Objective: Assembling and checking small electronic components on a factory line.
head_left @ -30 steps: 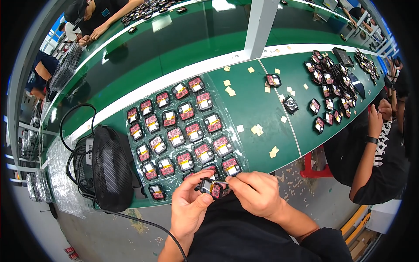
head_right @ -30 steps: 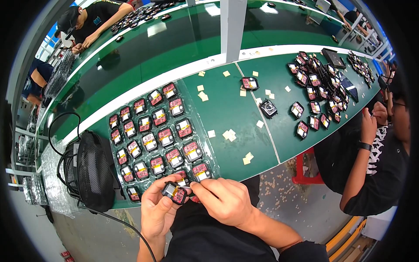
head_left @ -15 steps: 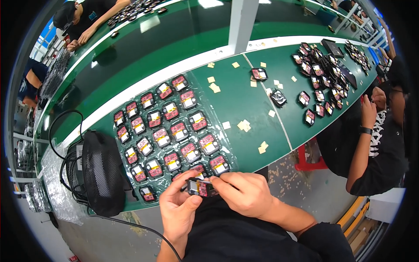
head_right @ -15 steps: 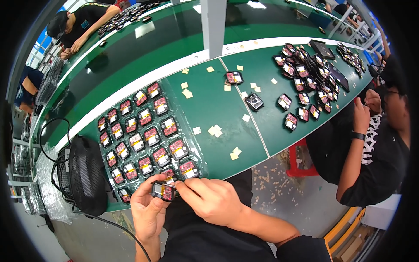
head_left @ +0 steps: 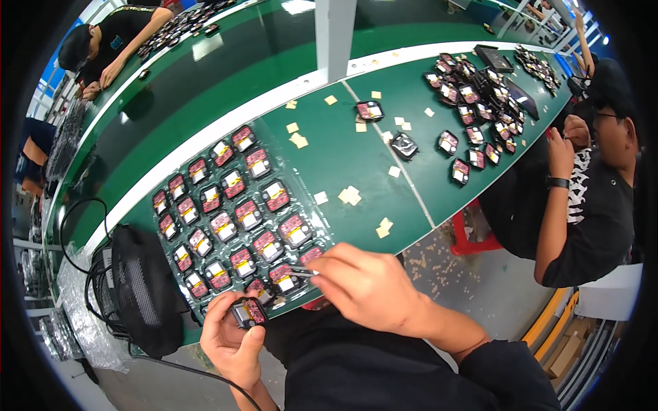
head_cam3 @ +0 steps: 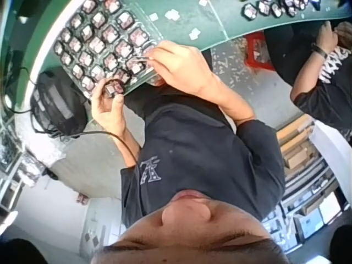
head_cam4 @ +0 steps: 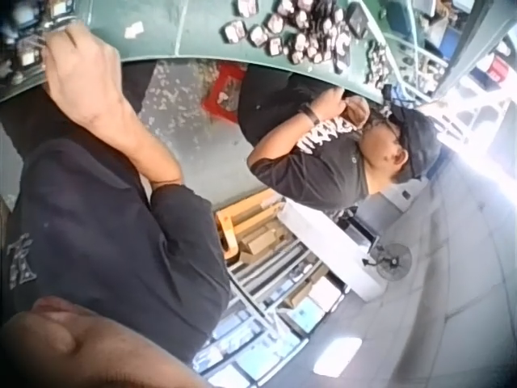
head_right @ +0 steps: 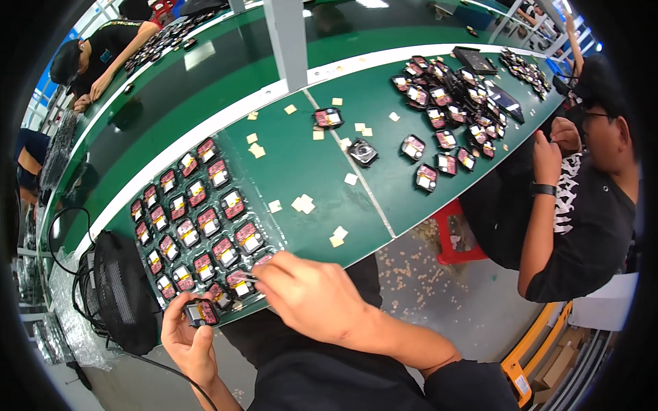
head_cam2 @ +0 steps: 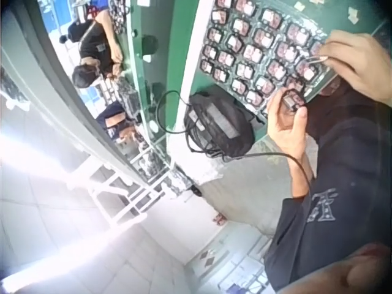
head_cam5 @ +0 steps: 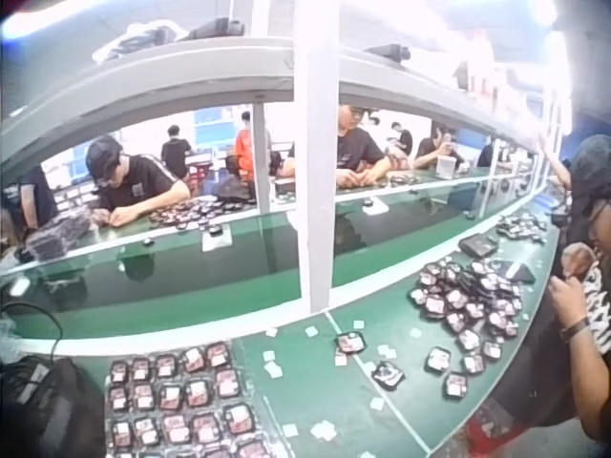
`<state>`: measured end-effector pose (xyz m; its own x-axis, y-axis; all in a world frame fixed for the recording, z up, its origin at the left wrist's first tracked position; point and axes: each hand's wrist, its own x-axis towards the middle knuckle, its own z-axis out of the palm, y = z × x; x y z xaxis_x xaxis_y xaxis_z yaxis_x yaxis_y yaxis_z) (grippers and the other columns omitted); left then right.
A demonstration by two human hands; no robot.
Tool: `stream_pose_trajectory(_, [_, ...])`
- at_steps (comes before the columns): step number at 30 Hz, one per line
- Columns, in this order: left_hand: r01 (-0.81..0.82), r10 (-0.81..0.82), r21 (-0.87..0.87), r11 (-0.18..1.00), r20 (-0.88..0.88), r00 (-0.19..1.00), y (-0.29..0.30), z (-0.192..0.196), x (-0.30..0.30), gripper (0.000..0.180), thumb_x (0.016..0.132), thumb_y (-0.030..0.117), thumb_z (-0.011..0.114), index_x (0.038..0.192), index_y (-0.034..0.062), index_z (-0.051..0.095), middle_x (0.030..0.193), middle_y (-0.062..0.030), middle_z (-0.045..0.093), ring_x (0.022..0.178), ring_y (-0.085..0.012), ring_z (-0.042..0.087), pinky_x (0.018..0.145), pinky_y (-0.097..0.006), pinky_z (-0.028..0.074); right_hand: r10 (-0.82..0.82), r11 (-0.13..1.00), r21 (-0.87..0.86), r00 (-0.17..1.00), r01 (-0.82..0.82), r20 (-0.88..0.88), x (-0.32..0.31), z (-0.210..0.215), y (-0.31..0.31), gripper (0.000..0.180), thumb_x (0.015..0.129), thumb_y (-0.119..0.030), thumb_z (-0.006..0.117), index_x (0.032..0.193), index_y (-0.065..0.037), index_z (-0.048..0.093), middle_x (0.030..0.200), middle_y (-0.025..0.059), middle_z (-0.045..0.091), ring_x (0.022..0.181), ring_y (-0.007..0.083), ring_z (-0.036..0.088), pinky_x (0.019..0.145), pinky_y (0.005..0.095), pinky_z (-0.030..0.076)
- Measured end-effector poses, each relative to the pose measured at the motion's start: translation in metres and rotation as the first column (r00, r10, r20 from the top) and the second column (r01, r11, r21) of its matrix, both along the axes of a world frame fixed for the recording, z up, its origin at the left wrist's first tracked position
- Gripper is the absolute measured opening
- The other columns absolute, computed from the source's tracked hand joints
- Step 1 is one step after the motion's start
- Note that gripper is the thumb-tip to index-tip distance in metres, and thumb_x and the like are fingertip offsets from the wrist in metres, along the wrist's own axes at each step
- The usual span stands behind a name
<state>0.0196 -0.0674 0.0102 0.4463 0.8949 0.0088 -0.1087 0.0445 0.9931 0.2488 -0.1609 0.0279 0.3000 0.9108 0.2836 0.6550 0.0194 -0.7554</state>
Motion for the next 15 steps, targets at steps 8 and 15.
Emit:
stream_pose_trajectory(8, [0.078,0.077,0.275,0.958,-0.51,0.857,0.01,0.009,-0.02,0.033,0.09,-0.014,0.061,0.121,-0.0068,0.068,0.128,-0.0183,0.057,0.114,-0.0298,0.066,0.1,-0.039,0.052,-0.026,0.999,-0.018,0.999,0.027,0.019,0.008,-0.002,-0.002,0.014,0.092,-0.009,0.072,0.105,-0.003,0.071,0.093,0.008,0.067,0.069,0.0289,0.071,0.059,0.039,0.058])
stream_pose_trajectory(15, [0.284,0.438,0.716,0.638,-0.641,0.631,0.012,0.0,-0.008,0.035,0.079,-0.009,0.076,0.112,-0.0016,0.07,0.135,-0.0178,0.058,0.127,-0.0439,0.057,0.103,-0.051,0.048,0.007,1.0,-0.008,0.998,-0.007,0.06,-0.004,0.009,0.004,0.018,0.088,-0.008,0.075,0.106,-0.003,0.072,0.091,0.008,0.067,0.068,0.0261,0.07,0.058,0.0361,0.058])
